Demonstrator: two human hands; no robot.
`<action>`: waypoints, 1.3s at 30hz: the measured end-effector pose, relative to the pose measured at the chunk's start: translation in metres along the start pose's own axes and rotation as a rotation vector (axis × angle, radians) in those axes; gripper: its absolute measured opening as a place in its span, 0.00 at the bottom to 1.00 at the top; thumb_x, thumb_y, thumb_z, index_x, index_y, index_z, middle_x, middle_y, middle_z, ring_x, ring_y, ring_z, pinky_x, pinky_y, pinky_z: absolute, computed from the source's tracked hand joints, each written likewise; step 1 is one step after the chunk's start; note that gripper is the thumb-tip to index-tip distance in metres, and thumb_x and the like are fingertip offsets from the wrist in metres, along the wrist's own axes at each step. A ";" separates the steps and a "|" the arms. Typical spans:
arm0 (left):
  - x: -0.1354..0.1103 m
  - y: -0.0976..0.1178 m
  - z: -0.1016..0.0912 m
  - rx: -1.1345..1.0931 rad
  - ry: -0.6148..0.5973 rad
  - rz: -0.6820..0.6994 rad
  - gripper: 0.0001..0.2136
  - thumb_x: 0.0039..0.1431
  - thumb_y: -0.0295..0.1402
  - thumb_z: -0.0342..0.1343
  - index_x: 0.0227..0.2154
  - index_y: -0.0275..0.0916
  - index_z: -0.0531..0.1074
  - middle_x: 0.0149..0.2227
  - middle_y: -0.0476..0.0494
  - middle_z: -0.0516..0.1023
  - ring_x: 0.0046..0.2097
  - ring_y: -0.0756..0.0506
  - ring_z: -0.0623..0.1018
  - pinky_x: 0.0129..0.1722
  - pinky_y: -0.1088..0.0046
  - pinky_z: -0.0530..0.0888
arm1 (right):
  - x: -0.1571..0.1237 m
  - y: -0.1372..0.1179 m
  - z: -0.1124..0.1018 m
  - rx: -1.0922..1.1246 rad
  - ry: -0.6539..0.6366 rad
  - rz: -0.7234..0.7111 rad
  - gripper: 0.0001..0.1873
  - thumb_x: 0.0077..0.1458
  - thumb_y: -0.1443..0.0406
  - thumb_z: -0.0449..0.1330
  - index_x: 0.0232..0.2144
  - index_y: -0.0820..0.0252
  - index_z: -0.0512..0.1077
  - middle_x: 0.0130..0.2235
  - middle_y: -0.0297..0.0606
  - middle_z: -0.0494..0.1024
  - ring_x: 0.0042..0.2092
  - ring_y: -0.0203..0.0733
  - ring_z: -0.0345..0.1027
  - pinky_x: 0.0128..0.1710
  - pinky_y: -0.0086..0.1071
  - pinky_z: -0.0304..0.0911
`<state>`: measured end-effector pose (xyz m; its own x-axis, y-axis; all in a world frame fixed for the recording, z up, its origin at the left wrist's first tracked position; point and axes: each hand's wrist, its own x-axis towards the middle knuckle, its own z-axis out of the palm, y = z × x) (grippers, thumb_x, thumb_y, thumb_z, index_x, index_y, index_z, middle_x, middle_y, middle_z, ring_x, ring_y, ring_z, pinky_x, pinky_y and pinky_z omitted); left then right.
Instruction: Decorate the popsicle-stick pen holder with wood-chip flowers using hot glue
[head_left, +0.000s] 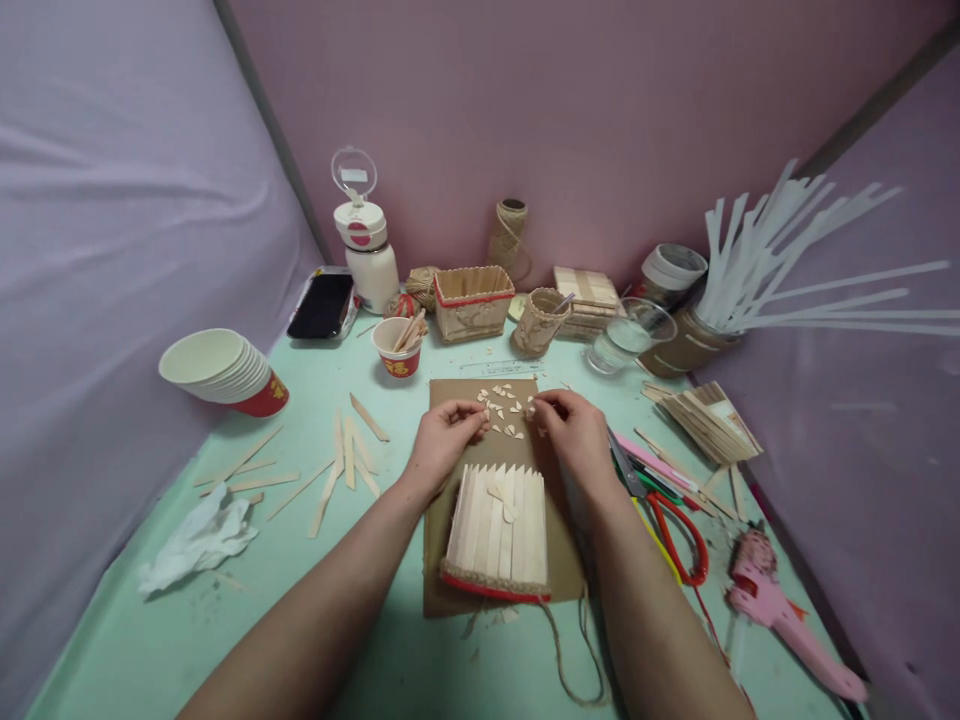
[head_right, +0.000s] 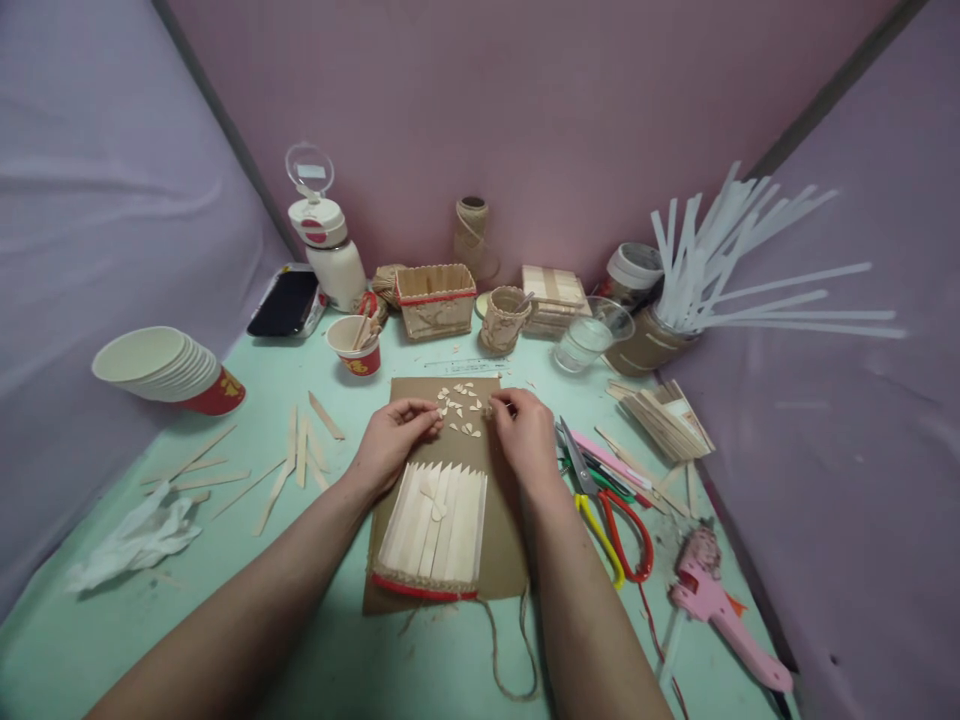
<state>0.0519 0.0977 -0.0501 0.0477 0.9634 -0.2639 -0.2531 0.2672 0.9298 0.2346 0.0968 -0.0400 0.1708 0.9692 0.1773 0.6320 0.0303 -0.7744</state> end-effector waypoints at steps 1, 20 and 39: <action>0.000 0.000 0.000 -0.001 -0.002 -0.001 0.09 0.44 0.34 0.64 0.29 0.35 0.74 0.26 0.47 0.77 0.29 0.51 0.75 0.32 0.75 0.70 | 0.002 0.003 -0.003 -0.070 0.063 -0.030 0.12 0.53 0.62 0.54 0.31 0.59 0.76 0.33 0.40 0.79 0.35 0.43 0.70 0.38 0.35 0.61; 0.000 0.002 0.001 0.004 -0.016 -0.002 0.10 0.44 0.35 0.64 0.29 0.35 0.74 0.27 0.47 0.76 0.29 0.51 0.75 0.33 0.75 0.70 | 0.007 0.016 -0.001 -0.331 0.086 -0.106 0.12 0.55 0.65 0.52 0.34 0.62 0.75 0.37 0.46 0.75 0.41 0.48 0.66 0.44 0.39 0.59; 0.003 0.003 -0.001 -0.037 -0.003 -0.015 0.11 0.42 0.34 0.64 0.28 0.34 0.74 0.25 0.47 0.76 0.27 0.51 0.74 0.30 0.75 0.69 | 0.035 -0.014 0.004 -0.523 -0.199 -0.114 0.09 0.54 0.68 0.55 0.29 0.58 0.76 0.33 0.39 0.78 0.36 0.41 0.68 0.36 0.30 0.56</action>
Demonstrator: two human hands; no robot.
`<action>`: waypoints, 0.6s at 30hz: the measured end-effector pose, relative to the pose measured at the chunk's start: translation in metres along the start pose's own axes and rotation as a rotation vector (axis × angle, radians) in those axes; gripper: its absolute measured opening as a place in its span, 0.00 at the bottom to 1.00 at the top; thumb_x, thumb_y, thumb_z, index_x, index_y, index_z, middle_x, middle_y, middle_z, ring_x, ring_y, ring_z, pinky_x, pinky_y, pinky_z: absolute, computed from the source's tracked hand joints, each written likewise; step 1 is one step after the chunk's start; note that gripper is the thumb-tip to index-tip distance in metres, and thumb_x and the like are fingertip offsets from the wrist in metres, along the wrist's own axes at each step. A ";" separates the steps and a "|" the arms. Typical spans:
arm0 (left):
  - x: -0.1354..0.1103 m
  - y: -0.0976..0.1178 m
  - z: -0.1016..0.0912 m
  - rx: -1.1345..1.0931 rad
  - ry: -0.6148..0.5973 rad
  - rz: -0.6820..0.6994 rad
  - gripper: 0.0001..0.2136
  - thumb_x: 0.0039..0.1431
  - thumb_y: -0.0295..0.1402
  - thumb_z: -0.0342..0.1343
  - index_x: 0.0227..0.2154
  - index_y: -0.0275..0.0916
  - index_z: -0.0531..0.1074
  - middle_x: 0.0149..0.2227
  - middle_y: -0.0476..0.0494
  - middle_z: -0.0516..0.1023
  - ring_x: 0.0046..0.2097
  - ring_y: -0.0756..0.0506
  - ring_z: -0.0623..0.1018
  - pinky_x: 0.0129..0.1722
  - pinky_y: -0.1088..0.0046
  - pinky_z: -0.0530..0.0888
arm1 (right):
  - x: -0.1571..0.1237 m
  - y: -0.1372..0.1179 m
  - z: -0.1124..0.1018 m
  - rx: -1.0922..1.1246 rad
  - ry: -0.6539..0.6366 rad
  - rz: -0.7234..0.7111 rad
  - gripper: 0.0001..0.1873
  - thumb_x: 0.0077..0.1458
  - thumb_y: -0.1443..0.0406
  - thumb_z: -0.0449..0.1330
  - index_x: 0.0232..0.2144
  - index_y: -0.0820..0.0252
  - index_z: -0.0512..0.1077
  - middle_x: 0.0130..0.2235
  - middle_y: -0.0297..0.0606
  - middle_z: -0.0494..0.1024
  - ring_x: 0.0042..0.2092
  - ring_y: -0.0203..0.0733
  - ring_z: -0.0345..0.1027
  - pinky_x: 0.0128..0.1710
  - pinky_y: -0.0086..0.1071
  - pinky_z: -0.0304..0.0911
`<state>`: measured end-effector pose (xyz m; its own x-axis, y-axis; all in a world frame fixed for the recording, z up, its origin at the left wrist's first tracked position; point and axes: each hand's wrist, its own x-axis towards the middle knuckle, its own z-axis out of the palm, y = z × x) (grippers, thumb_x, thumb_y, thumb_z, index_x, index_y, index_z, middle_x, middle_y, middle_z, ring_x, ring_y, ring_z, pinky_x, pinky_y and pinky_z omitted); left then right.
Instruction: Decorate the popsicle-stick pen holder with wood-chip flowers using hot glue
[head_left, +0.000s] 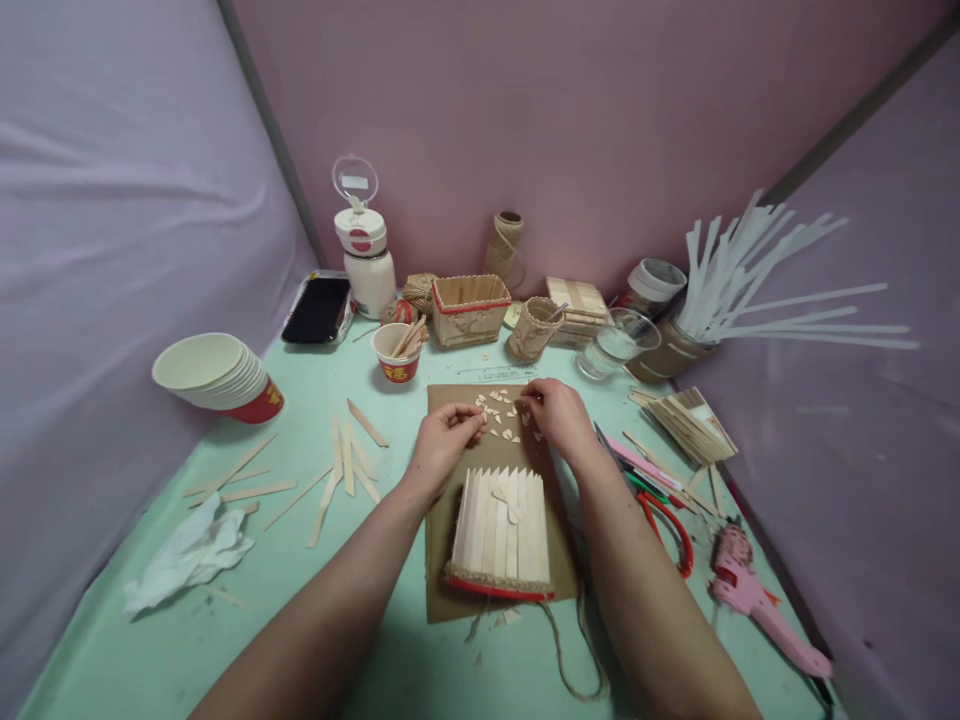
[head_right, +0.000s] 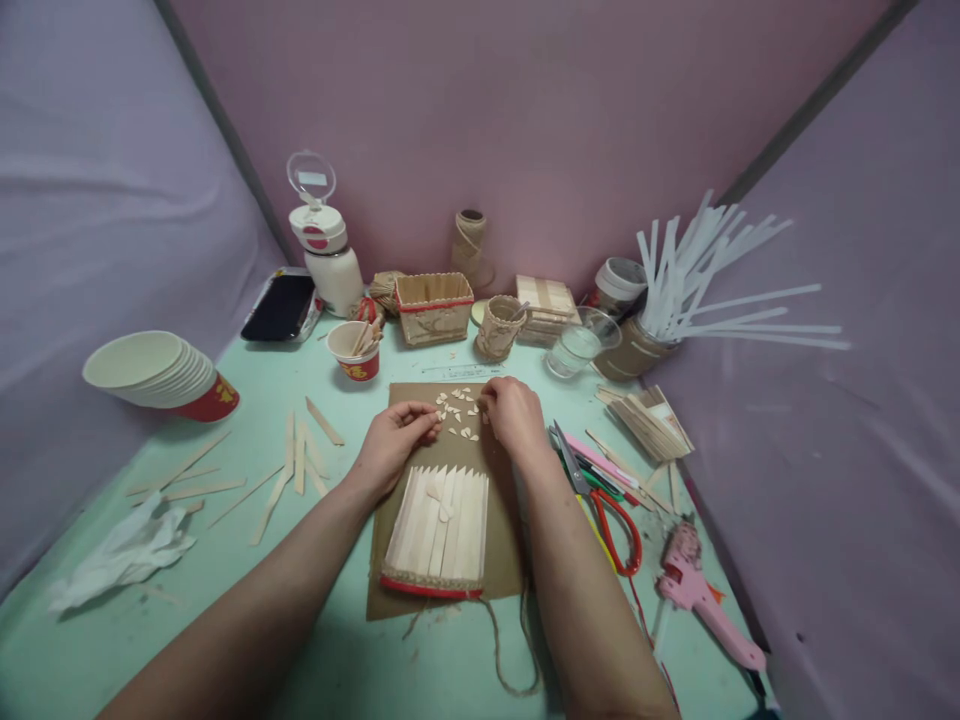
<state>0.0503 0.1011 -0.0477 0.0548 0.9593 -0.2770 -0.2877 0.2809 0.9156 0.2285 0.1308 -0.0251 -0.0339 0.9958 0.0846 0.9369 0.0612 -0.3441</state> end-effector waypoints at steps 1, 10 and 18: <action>0.000 0.000 0.000 -0.003 0.001 0.001 0.11 0.42 0.34 0.64 0.28 0.34 0.74 0.25 0.47 0.76 0.27 0.51 0.74 0.30 0.75 0.69 | 0.002 -0.002 0.001 -0.004 -0.009 -0.030 0.09 0.54 0.68 0.55 0.29 0.58 0.76 0.33 0.39 0.78 0.37 0.41 0.68 0.37 0.30 0.55; 0.000 0.002 -0.001 -0.027 0.008 -0.003 0.12 0.41 0.35 0.65 0.28 0.35 0.74 0.24 0.46 0.77 0.27 0.51 0.74 0.29 0.75 0.68 | 0.009 -0.013 0.013 0.116 -0.046 -0.093 0.10 0.50 0.71 0.56 0.20 0.59 0.72 0.31 0.44 0.75 0.39 0.46 0.66 0.41 0.34 0.56; 0.001 0.002 -0.002 -0.020 0.022 -0.006 0.11 0.42 0.34 0.64 0.29 0.34 0.74 0.25 0.46 0.77 0.27 0.51 0.74 0.30 0.75 0.69 | -0.011 -0.020 0.015 0.674 -0.073 0.093 0.11 0.52 0.59 0.55 0.27 0.60 0.71 0.26 0.36 0.74 0.27 0.38 0.64 0.30 0.31 0.59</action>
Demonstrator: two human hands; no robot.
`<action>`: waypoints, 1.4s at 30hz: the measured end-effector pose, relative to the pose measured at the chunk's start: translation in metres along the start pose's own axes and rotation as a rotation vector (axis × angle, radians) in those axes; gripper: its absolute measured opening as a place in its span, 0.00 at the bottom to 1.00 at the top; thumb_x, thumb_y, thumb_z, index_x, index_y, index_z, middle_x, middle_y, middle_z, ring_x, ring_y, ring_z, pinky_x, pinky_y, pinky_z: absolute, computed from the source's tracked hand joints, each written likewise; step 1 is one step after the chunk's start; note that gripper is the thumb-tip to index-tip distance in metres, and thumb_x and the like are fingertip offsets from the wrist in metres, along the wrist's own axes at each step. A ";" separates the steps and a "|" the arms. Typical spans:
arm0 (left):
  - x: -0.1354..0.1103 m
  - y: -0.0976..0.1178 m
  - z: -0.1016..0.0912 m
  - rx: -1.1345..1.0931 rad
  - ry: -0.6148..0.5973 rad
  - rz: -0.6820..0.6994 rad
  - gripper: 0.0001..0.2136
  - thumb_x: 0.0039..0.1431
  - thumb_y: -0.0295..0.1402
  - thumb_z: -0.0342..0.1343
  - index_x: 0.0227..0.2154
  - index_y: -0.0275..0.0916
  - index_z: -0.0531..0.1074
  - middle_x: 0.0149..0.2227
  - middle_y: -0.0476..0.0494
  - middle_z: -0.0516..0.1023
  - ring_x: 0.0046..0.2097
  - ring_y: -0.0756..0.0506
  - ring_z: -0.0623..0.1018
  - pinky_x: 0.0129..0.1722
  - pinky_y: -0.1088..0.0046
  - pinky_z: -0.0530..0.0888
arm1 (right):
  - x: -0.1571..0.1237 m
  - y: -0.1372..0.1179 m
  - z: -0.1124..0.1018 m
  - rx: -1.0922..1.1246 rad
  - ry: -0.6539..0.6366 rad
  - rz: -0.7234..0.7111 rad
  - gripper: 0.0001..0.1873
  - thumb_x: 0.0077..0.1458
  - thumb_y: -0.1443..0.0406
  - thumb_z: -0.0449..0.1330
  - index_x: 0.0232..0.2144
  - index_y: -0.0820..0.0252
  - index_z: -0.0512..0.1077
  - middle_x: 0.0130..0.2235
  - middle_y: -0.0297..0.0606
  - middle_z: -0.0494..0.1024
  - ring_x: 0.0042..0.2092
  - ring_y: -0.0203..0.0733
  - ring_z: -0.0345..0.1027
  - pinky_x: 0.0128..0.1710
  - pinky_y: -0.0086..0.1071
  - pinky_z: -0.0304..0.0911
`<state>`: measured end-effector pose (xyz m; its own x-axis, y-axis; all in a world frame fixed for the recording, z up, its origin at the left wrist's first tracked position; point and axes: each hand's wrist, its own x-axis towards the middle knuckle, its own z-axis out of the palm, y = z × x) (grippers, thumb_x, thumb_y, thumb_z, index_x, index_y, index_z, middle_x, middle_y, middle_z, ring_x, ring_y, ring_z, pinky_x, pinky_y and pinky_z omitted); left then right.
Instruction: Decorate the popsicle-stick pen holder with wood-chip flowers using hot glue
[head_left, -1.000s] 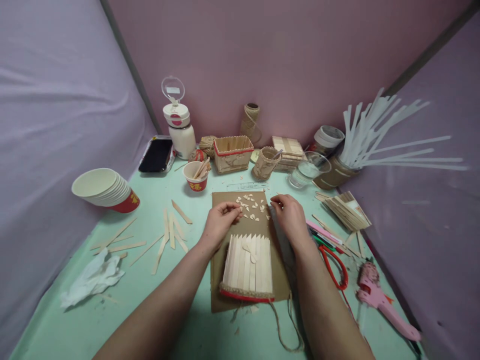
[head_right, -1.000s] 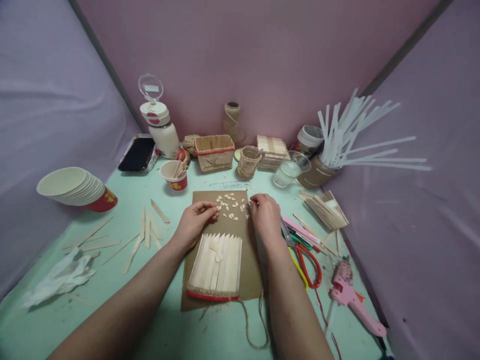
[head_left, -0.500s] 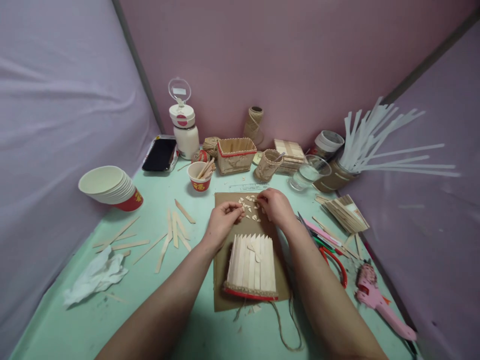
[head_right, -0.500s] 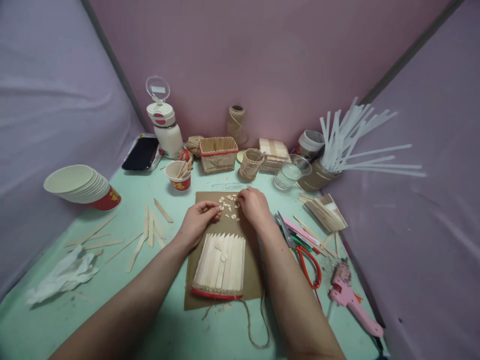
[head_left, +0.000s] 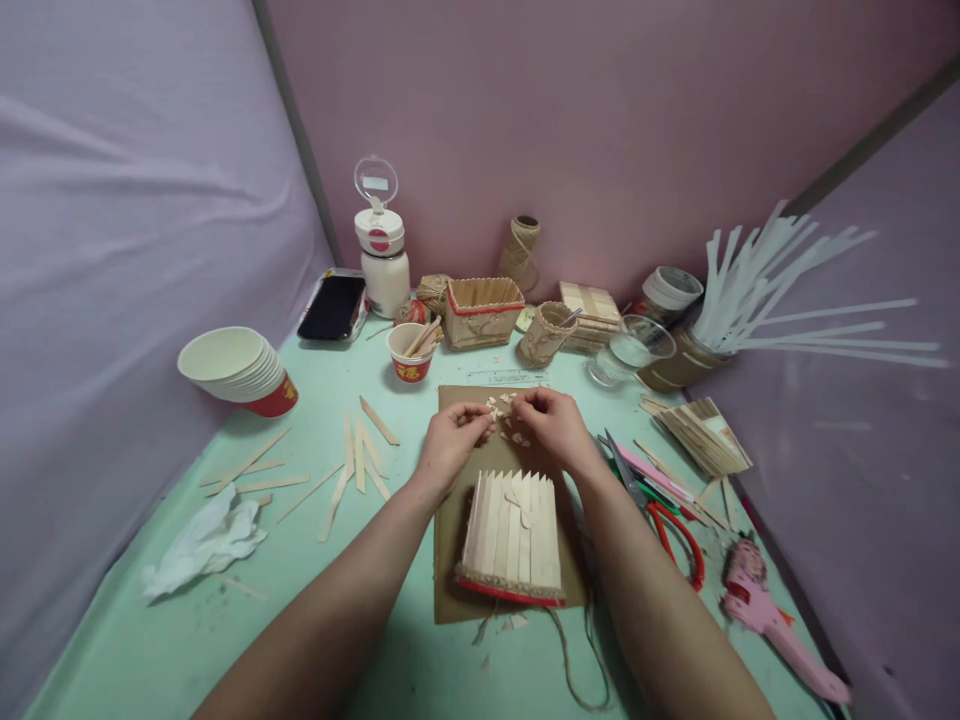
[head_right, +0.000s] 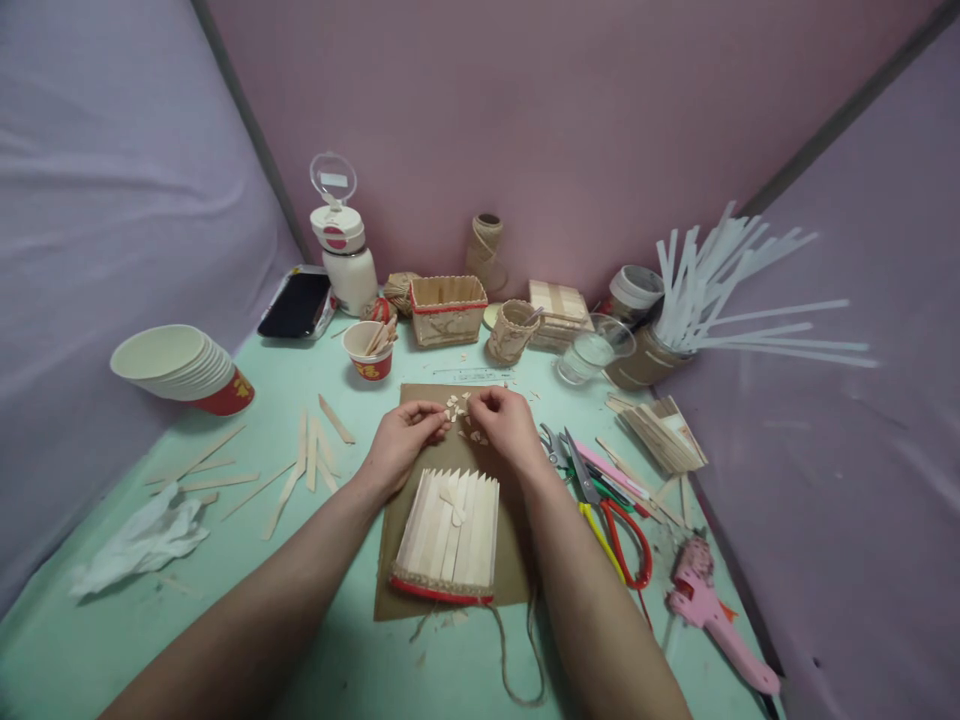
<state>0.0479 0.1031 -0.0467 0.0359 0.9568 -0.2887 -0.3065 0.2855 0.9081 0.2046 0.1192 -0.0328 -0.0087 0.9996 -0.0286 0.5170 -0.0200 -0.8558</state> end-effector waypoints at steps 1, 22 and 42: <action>0.000 0.000 0.000 0.000 0.000 -0.001 0.11 0.42 0.34 0.64 0.29 0.34 0.74 0.25 0.46 0.77 0.27 0.51 0.75 0.30 0.75 0.69 | -0.004 0.000 0.002 0.090 -0.027 0.030 0.13 0.52 0.57 0.55 0.27 0.60 0.71 0.24 0.35 0.73 0.25 0.36 0.63 0.27 0.30 0.58; -0.003 -0.002 0.003 -0.025 -0.025 -0.002 0.11 0.42 0.33 0.66 0.29 0.34 0.75 0.26 0.46 0.77 0.29 0.51 0.75 0.32 0.75 0.70 | -0.016 0.002 0.023 0.680 -0.052 0.255 0.14 0.38 0.56 0.67 0.21 0.61 0.71 0.19 0.29 0.68 0.21 0.30 0.54 0.23 0.28 0.49; -0.002 -0.006 0.001 -0.063 -0.032 0.003 0.12 0.43 0.32 0.66 0.31 0.35 0.73 0.26 0.47 0.78 0.29 0.51 0.76 0.33 0.74 0.72 | -0.016 0.003 0.023 0.688 -0.023 0.281 0.13 0.36 0.58 0.67 0.21 0.61 0.71 0.18 0.29 0.69 0.20 0.30 0.55 0.22 0.27 0.50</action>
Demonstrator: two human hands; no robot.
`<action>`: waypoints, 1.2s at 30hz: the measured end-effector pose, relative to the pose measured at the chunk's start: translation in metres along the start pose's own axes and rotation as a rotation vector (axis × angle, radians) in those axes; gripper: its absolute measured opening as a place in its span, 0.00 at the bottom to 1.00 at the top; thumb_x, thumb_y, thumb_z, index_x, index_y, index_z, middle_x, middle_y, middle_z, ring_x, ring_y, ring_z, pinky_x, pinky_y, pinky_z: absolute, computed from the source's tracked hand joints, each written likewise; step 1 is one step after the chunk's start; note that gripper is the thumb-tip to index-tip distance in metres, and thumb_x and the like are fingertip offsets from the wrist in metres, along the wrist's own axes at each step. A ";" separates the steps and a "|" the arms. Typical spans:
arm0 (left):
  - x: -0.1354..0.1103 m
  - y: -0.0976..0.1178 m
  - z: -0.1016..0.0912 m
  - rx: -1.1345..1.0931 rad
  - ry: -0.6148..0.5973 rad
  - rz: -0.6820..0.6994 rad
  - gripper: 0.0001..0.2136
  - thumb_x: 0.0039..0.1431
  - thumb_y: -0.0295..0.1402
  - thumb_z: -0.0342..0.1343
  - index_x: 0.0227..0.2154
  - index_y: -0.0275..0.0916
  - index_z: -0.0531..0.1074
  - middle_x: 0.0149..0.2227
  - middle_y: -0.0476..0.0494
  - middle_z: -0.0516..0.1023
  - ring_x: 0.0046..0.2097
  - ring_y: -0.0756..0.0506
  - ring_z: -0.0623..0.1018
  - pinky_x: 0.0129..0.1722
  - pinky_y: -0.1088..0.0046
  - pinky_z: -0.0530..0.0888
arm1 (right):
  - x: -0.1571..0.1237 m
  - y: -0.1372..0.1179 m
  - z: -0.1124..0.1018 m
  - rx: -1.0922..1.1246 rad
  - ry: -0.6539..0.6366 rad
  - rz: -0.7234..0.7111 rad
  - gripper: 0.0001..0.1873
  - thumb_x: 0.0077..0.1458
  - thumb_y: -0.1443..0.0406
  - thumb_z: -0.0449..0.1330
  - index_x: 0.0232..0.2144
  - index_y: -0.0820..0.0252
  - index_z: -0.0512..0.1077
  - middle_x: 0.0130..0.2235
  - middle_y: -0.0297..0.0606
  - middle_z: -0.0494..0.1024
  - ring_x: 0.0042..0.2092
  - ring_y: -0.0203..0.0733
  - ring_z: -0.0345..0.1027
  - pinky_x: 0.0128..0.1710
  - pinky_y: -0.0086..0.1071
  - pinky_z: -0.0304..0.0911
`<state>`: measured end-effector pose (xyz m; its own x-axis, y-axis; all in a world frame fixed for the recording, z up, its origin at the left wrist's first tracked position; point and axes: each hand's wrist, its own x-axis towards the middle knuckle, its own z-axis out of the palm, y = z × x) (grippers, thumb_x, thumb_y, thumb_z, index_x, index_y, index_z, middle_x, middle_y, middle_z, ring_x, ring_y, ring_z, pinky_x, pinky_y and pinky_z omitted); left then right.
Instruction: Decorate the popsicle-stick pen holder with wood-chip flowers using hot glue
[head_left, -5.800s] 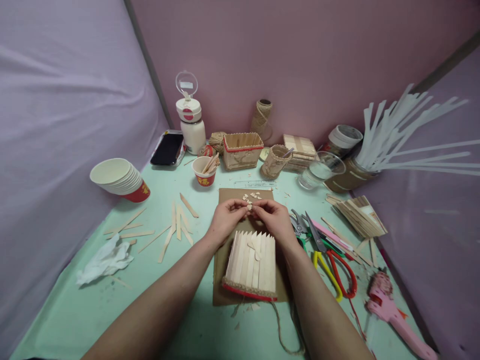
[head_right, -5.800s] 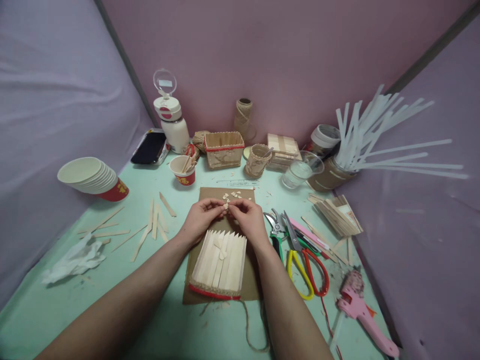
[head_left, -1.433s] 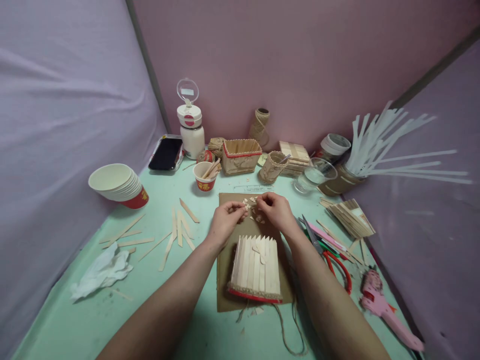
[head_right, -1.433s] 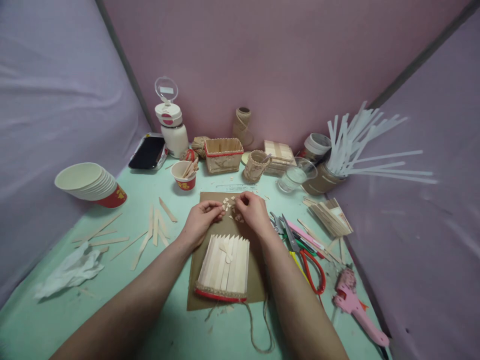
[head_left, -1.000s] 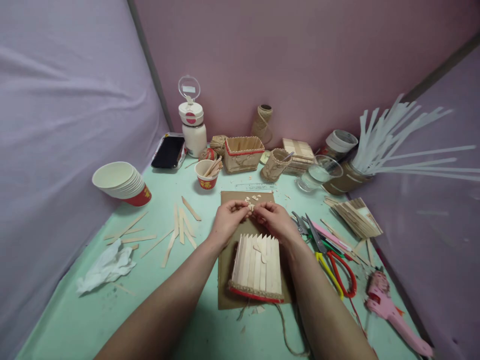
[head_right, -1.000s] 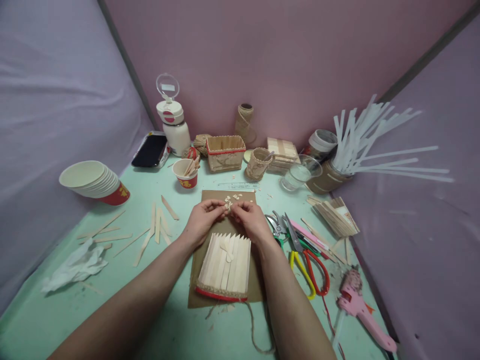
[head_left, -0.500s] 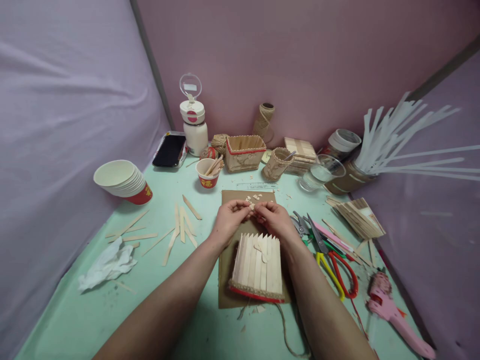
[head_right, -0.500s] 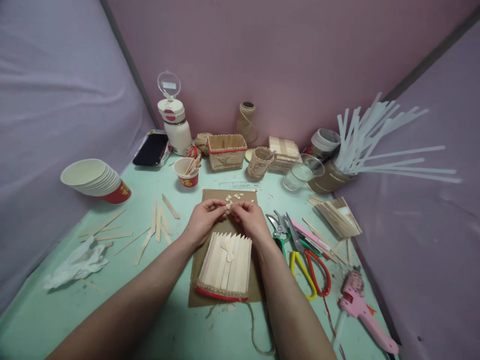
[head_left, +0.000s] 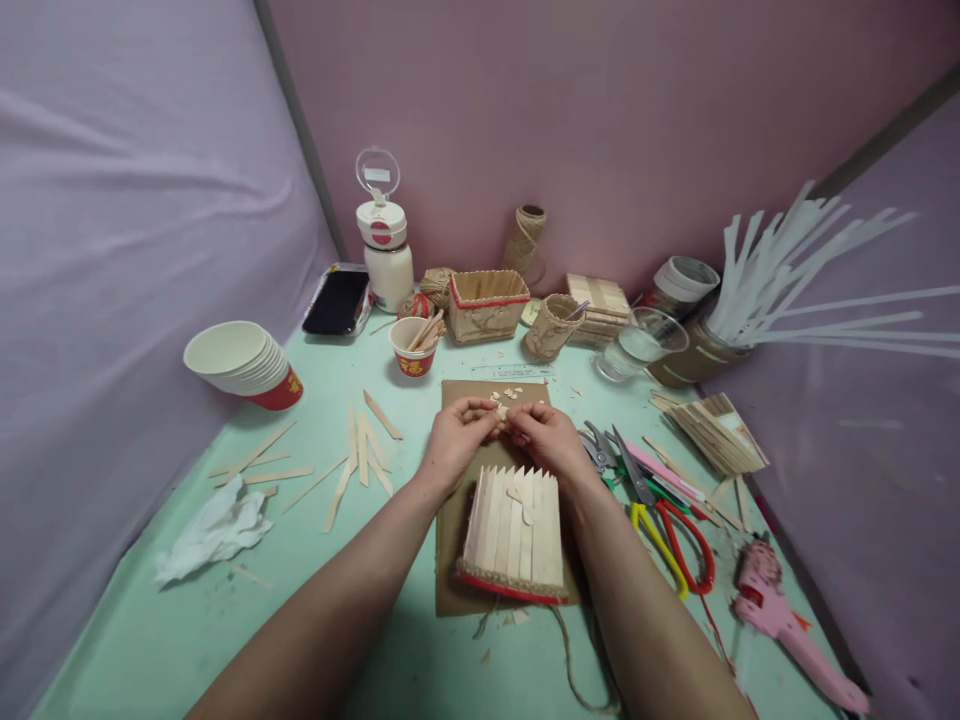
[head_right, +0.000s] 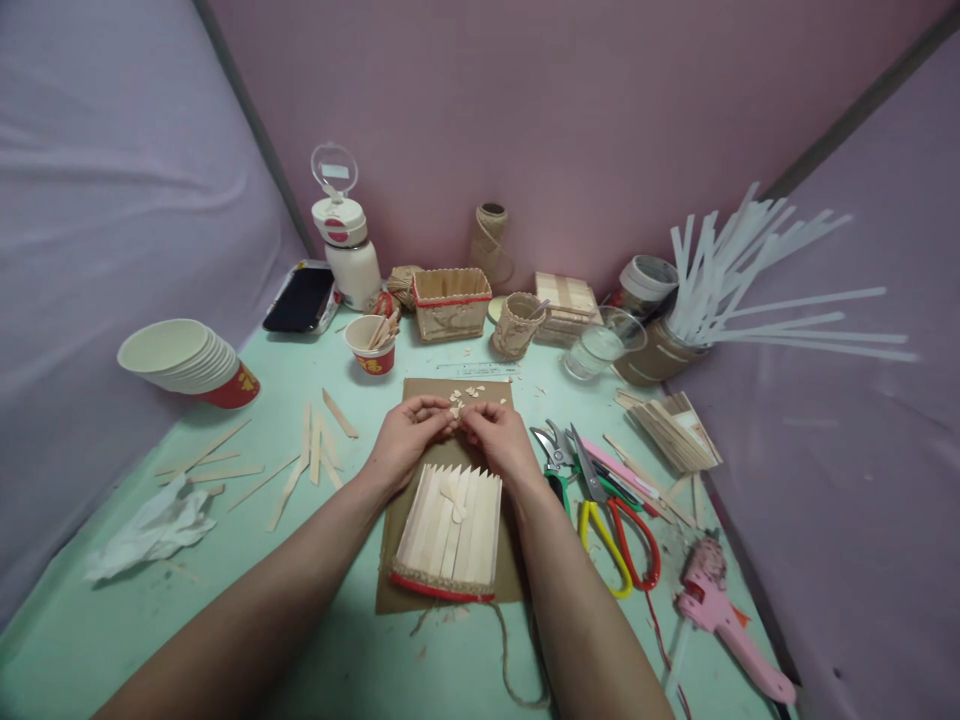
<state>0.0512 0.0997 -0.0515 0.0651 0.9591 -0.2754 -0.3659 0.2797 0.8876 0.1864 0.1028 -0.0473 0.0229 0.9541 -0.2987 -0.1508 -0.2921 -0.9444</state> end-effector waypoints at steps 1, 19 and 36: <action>0.000 0.000 0.000 0.004 0.002 0.004 0.12 0.43 0.32 0.66 0.31 0.35 0.73 0.26 0.47 0.78 0.29 0.51 0.77 0.33 0.74 0.72 | 0.000 0.000 0.000 0.000 0.006 -0.001 0.12 0.36 0.58 0.67 0.20 0.61 0.71 0.18 0.29 0.69 0.20 0.30 0.55 0.22 0.27 0.50; 0.000 0.004 0.001 0.075 0.032 0.049 0.10 0.44 0.33 0.64 0.31 0.35 0.75 0.27 0.47 0.77 0.30 0.51 0.75 0.32 0.75 0.69 | -0.012 -0.015 -0.016 -0.493 -0.017 -0.118 0.09 0.44 0.60 0.60 0.20 0.61 0.70 0.19 0.30 0.71 0.22 0.33 0.60 0.23 0.27 0.53; 0.002 0.002 -0.001 0.075 0.048 0.049 0.12 0.43 0.35 0.65 0.31 0.35 0.75 0.27 0.46 0.77 0.29 0.51 0.74 0.32 0.74 0.69 | 0.003 -0.037 -0.065 -1.036 0.282 -0.371 0.08 0.50 0.64 0.57 0.30 0.59 0.76 0.34 0.39 0.80 0.35 0.41 0.70 0.39 0.33 0.60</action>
<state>0.0500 0.1021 -0.0504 0.0037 0.9691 -0.2467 -0.2967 0.2366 0.9252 0.2559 0.1117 -0.0222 0.1376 0.9824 0.1266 0.7985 -0.0344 -0.6010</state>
